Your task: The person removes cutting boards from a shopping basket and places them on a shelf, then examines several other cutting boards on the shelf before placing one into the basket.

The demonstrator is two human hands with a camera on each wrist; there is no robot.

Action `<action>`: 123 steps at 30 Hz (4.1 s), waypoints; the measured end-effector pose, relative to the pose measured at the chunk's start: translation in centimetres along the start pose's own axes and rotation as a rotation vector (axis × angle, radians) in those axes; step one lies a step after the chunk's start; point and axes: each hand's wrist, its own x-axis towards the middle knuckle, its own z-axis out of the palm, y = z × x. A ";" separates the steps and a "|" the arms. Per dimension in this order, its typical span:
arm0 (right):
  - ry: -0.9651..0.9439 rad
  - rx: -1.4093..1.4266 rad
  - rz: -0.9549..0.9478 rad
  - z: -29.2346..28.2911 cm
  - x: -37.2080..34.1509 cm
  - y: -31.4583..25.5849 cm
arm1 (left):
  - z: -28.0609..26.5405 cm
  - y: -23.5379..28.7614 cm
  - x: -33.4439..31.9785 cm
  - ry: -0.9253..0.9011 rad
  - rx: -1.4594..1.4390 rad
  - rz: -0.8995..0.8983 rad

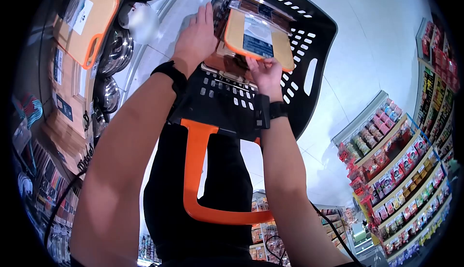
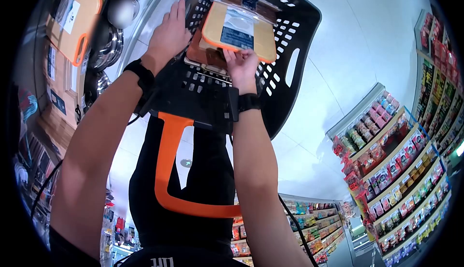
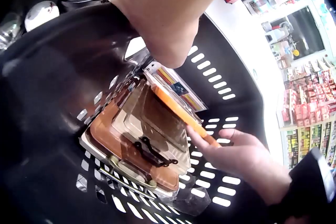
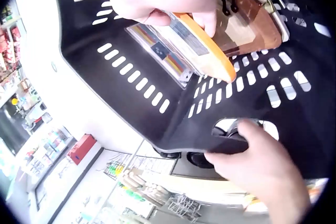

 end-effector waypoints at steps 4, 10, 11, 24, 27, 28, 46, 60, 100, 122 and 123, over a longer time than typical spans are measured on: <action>-0.018 0.005 0.073 3.1 -0.8 -0.5 | -0.6 0.1 -1.1 0.157 0.267 0.259; -0.177 -0.115 0.059 3.1 -2.5 -1.6 | 1.2 2.2 0.3 0.082 0.376 0.606; -0.214 -0.151 0.042 3.0 -2.8 -1.6 | 2.0 2.7 1.5 0.188 0.386 0.604; 0.077 -1.023 -0.060 -4.7 2.5 -3.9 | 1.1 3.5 8.2 -0.045 0.145 0.758; 0.183 -1.242 -0.273 -9.3 8.8 -4.7 | -0.5 4.2 8.8 -0.117 0.142 0.716; 0.207 -1.405 -0.427 -8.8 8.8 -4.8 | -1.3 4.7 8.9 -0.167 0.141 0.679; 0.409 -1.798 -0.591 -7.8 11.1 -4.4 | -2.0 4.5 11.1 -0.080 0.070 0.694; 0.263 -1.953 -0.454 -6.6 8.8 -4.7 | -2.0 4.7 10.6 -0.093 0.047 0.730; -0.460 -2.098 -0.890 0.5 -15.8 -5.8 | 0.2 2.9 6.7 -0.169 0.004 0.636; -0.822 -2.348 -0.851 4.8 -33.1 -14.2 | 10.6 1.8 2.1 -0.452 0.251 0.748; -0.817 -2.379 -0.858 5.1 -33.5 -14.4 | 11.5 1.6 1.6 -0.443 0.214 0.706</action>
